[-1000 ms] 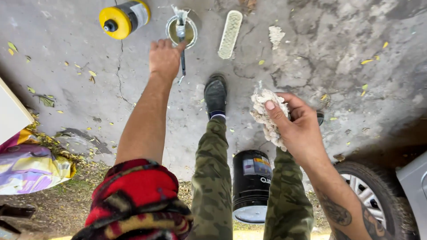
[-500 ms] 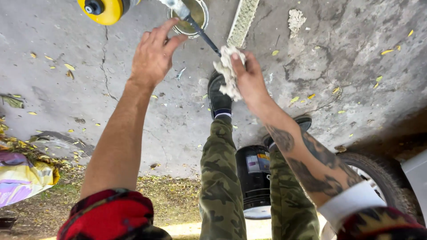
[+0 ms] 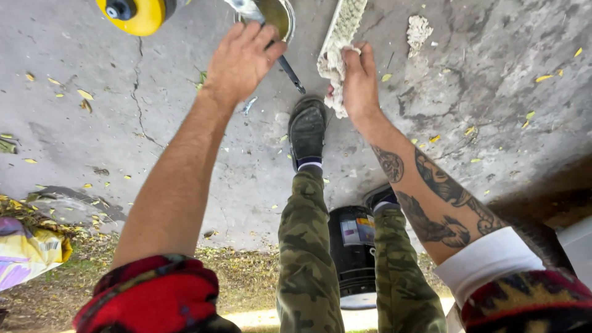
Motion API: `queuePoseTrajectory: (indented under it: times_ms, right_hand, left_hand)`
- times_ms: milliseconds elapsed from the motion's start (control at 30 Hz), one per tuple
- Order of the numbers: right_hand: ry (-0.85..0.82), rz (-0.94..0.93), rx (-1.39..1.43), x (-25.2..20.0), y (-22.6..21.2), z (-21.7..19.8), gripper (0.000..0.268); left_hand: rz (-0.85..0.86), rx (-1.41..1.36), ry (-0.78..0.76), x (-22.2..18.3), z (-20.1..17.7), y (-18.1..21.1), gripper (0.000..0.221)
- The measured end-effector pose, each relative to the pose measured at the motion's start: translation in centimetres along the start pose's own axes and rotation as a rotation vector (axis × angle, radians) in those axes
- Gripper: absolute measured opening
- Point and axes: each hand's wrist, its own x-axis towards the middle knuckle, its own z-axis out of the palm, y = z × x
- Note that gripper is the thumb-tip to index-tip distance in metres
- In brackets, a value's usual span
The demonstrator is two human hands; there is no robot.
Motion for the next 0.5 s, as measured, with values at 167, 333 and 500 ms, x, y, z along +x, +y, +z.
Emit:
queuePoseTrajectory:
  times_ms: [167, 333, 500]
  right_hand:
    - [0.038, -0.23, -0.14, 0.7, -0.7, -0.5, 0.019]
    - [-0.105, 0.043, 0.068, 0.9, -1.8, 1.2, 0.011]
    - [-0.031, 0.09, -0.056, 0.4, -1.4, 3.2, 0.032]
  left_hand:
    - [-0.127, -0.331, 0.294, 0.0, -9.7, -1.2, 0.034]
    - [-0.503, -1.219, 0.449, -0.1, -12.8, 0.4, 0.024]
    - [-0.524, -0.931, 0.356, 1.0, -10.9, 0.6, 0.013]
